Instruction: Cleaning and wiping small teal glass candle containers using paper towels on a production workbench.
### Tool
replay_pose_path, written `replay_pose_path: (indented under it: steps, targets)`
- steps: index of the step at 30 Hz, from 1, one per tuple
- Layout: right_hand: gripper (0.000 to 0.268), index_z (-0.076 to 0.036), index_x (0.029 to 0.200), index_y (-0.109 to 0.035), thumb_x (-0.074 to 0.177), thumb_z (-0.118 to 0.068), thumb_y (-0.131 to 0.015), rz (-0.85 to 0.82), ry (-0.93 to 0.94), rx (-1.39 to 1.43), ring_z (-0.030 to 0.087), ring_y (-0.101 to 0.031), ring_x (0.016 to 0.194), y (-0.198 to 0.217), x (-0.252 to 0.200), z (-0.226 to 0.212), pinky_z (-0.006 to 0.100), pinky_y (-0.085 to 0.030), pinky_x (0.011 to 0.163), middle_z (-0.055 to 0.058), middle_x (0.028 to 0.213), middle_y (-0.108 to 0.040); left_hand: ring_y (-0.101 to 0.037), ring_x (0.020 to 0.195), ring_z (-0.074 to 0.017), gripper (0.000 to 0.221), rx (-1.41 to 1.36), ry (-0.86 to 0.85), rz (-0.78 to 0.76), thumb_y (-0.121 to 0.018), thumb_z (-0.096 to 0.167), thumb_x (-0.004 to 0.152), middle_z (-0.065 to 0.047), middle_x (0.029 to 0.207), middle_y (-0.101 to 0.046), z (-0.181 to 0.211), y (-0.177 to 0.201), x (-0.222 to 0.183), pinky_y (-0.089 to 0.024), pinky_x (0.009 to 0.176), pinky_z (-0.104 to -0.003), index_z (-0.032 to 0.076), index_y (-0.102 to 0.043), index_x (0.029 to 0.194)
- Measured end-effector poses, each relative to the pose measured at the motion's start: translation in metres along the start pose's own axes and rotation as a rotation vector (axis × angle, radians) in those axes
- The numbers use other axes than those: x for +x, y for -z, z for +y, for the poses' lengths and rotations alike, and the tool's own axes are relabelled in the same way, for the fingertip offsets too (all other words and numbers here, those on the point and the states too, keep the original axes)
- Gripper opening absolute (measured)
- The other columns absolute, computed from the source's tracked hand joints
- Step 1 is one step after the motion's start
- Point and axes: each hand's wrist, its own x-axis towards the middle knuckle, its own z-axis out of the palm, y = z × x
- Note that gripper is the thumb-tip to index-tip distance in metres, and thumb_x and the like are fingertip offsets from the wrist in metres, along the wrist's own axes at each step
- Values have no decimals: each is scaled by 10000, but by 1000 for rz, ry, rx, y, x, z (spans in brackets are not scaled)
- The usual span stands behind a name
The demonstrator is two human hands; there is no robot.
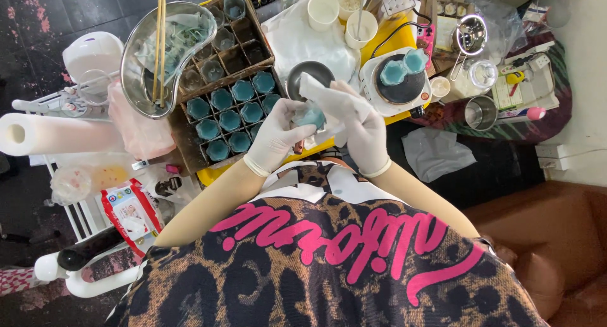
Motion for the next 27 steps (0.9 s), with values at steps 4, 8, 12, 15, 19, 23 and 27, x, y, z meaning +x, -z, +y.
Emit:
replay_pose_path:
  steps: [4,8,12,15,19,23,27]
  targets:
    - [477,20,1537,-550,1071,-80,-567,-243,207,-468,322,-509,1178,-15,-8,-12,381,-415,994,249,1337,-591,-589,641,-88,444,100,40,98,-757,37,869,-96,1040,-623,-5,3,3,-465,495,-229,9,-471,1208]
    - [514,5,1460,-533,961,8,-658,-512,692,-848,423,-536,1414,-11,-3,-16,431,-485,1166,242,1524,-508,-609,757,-101,433,38,56,46,-774,35,897,-118,1019,-585,-17,17,5,-500,588,-237,5,-461,1193]
    - [581,10,1427,-548,865,-9,-694,-625,790,-973,425,-556,1383,6,0,-11,456,-494,1146,221,1477,-546,-651,993,-104,439,96,64,22,-777,58,880,-74,1162,-610,-9,9,-4,-547,758,-247,17,-481,1202]
    - [561,-22,1421,-575,884,-26,-738,-657,852,-982,402,-580,1370,14,-1,-11,450,-523,1124,180,1455,-581,-617,1163,-136,527,-33,72,-31,-776,50,822,-48,1238,-610,-7,5,-6,-530,1002,-295,51,-493,1267]
    - [533,-27,1397,-589,889,-36,-751,-684,953,-974,390,-592,1329,21,-2,-11,468,-538,1079,164,1413,-599,-579,1236,-150,531,-30,43,-83,-767,13,838,-53,1283,-596,-14,16,-8,-486,1080,-322,45,-491,1291]
    - [502,-27,1363,-615,882,-42,-760,-680,963,-993,387,-625,1283,20,-4,-16,456,-542,1052,165,1352,-639,-606,1198,-184,463,-154,67,-105,-737,-29,862,-77,1248,-598,-3,24,-13,-516,1024,-342,19,-497,1256]
    - [460,3,1379,-603,919,16,-626,-567,801,-911,391,-632,1328,18,-15,-5,452,-532,1135,191,1391,-645,-626,1123,-203,466,-128,18,-106,-737,-55,861,-92,1205,-609,8,24,-16,-536,957,-357,26,-510,1260]
